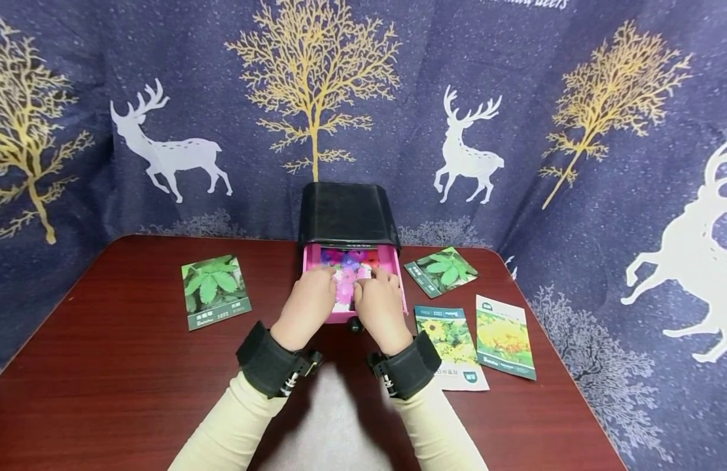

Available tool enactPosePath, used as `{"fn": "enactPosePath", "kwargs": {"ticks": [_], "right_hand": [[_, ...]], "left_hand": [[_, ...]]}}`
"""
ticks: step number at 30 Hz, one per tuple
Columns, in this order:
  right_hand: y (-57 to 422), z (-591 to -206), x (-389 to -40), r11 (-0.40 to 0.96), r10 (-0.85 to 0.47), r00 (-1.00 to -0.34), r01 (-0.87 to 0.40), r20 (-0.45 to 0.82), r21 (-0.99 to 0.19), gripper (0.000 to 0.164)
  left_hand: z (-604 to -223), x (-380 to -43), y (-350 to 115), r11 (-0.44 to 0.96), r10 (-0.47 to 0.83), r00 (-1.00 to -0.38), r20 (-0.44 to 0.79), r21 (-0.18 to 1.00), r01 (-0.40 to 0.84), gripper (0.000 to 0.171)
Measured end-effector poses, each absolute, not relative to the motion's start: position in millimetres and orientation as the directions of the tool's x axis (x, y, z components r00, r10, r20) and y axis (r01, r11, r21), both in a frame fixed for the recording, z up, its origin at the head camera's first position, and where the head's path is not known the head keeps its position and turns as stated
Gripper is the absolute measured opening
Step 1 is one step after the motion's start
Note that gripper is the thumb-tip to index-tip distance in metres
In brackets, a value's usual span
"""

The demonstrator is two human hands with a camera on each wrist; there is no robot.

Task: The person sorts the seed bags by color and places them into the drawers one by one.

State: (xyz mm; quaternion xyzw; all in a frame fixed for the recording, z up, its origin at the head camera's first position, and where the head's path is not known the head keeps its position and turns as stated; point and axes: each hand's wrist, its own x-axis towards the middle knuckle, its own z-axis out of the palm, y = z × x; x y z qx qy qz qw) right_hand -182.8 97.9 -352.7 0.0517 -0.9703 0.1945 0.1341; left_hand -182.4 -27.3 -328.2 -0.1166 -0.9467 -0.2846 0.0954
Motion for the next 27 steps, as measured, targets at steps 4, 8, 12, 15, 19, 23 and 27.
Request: {"fn": "enactPosePath", "kwargs": {"ticks": [4,8,12,15,19,23,27], "right_hand": [[99,-352,-182,0.893,-0.023,-0.954,-0.153,0.297,-0.423,0.023],[104,-353,-174,0.848,0.001,-0.903,-0.227,0.431,-0.479,0.024],[109,-354,-152,0.827,0.045,-0.858,-0.255,0.512,-0.5,0.02],[112,-356,-135,0.815,0.071,-0.873,-0.229,0.483,-0.532,0.017],[111,-361,-120,0.81,0.069,-0.868,-0.239,0.491,-0.535,0.016],[107,-367,-113,0.826,0.037,-0.841,-0.278,0.54,-0.49,0.015],[104,-375,-108,0.85,0.006,-0.836,-0.285,0.549,-0.444,0.015]], "left_hand": [[-323,-187,-36,0.75,0.104,-0.924,0.367,0.582,0.316,0.025],[-320,-195,-51,0.722,0.039,-0.906,0.422,0.615,0.317,0.024],[-324,-205,-66,0.727,-0.001,-0.915,0.404,0.629,0.277,0.025],[-329,-215,-75,0.734,-0.009,-0.91,0.414,0.621,0.275,0.026],[-339,-230,-78,0.725,0.014,-0.9,0.435,0.616,0.309,0.027],[-348,-239,-77,0.702,0.069,-0.891,0.448,0.613,0.362,0.031],[-354,-242,-76,0.69,0.091,-0.889,0.449,0.615,0.381,0.036]]}}
